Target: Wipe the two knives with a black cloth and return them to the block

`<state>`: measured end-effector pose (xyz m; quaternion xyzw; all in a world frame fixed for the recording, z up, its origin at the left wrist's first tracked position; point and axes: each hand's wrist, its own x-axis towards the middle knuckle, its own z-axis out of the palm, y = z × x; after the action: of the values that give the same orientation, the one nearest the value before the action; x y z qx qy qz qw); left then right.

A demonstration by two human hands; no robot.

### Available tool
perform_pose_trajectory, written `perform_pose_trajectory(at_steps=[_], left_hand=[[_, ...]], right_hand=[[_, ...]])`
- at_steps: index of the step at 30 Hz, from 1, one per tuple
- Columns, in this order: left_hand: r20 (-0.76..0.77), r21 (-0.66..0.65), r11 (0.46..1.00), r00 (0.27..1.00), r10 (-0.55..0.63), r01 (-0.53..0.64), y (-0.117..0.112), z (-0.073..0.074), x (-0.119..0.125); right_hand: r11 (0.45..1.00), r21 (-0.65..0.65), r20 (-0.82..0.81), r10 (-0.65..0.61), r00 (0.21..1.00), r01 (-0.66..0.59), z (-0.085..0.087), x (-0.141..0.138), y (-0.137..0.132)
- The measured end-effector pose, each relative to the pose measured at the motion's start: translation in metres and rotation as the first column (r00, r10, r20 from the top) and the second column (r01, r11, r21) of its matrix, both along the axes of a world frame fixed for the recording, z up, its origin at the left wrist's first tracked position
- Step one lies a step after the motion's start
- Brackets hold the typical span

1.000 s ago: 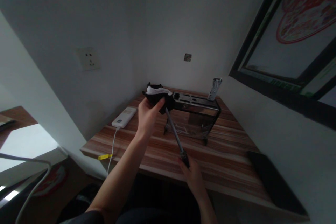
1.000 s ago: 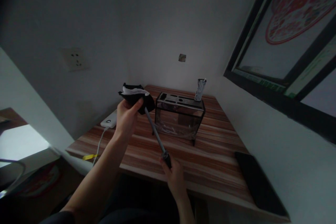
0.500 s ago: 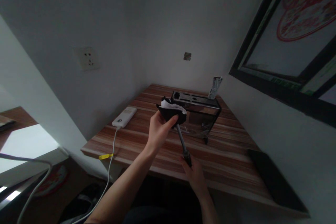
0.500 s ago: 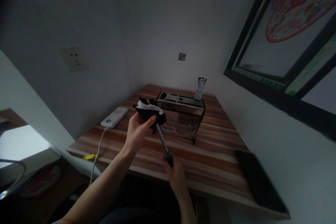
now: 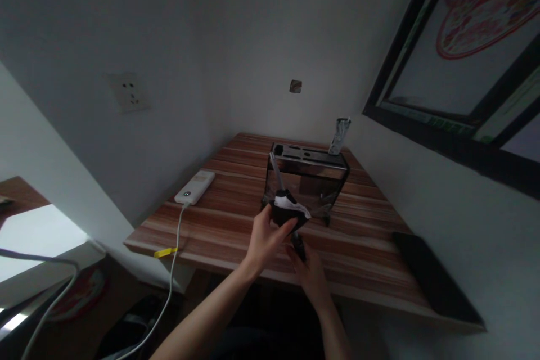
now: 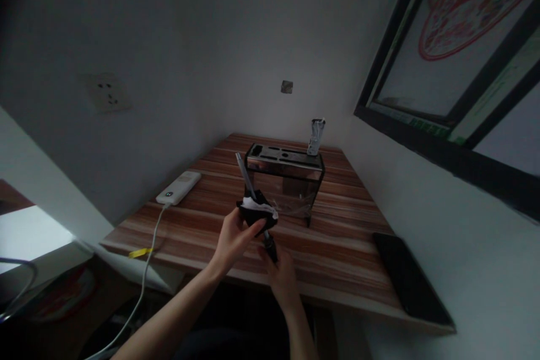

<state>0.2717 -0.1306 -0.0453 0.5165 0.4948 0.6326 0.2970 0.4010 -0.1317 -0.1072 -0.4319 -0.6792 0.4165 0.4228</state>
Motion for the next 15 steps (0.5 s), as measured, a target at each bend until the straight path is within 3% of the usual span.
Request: perform_pose_trajectory(at_steps=[6, 15], left_hand=[[-0.101, -0.041, 0.998, 0.994, -0.05, 0.046, -0.008, -0.012, 0.007], [-0.024, -0.039, 0.999, 0.999, -0.023, 0.023, -0.009, -0.016, 0.01]], right_hand=[[0.999, 0.005, -0.016, -0.043, 0.999, 0.044, -0.002, 0.0, 0.001], [0.999, 0.01, -0.005, -0.045, 0.999, 0.045, -0.004, 0.0, 0.002]])
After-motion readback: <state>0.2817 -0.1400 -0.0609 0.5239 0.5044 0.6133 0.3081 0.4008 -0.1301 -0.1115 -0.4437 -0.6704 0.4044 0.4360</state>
